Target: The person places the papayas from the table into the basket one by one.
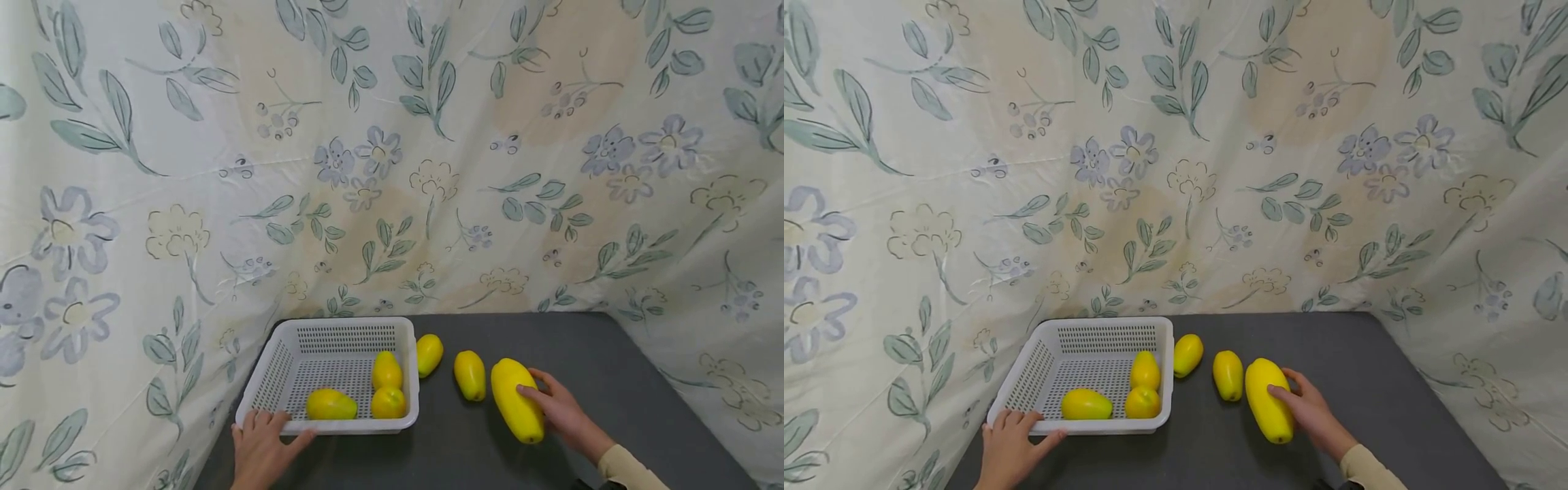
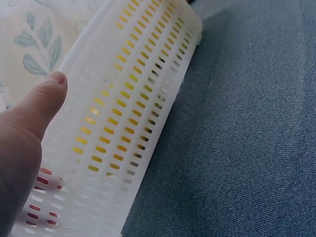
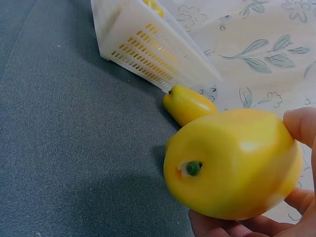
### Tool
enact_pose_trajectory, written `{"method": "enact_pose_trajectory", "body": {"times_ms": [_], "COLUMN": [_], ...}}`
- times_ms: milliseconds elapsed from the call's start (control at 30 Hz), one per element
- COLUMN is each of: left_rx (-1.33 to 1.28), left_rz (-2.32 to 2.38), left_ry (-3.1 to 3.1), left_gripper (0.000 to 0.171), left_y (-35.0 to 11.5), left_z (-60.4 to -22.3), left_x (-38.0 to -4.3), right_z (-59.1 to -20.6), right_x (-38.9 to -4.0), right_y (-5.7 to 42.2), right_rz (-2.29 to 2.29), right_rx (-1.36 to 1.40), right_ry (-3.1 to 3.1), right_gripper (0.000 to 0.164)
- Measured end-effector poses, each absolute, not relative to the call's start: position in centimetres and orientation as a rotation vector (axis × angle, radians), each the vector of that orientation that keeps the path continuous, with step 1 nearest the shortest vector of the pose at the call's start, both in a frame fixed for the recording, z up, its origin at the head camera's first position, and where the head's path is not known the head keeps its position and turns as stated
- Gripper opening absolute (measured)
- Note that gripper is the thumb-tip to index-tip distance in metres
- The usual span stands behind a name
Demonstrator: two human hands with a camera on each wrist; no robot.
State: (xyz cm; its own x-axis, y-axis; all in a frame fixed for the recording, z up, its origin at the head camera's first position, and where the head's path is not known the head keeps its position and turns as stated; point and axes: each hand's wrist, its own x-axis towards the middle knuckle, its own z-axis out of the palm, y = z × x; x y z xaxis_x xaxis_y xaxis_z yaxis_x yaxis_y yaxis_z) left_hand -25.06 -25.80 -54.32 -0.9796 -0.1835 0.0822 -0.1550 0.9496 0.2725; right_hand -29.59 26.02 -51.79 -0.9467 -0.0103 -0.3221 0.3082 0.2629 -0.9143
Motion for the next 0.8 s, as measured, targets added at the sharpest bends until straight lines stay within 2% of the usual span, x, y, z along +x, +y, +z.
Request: {"method": "enact_pose_trajectory", "body": {"times_ms": [500,633,800], "left_rx": [0.27,0.277,0.24], "left_rz": [-0.41,-0.402,-0.391], "left_ry": [-2.986,-2.974,-2.938], "left_gripper": [0.094,0.095,0.087], "left_y": [-25.8,-25.8,-25.9], "left_z": [-54.6,-54.7,-54.9], "left_x": [-25.2,-25.3,-25.1], "right_z": [-50.5,-49.5,-48.3], "right_x": [-30.0,-30.6,-31.7], "right_y": [24.7,23.0,19.3], "right_rz": [-1.736,-1.75,-1.766], "right_rx": [0.211,0.14,0.05], "right_ry": [2.297,2.317,2.329], "right_gripper": [0.089,0.085,0.083]}}
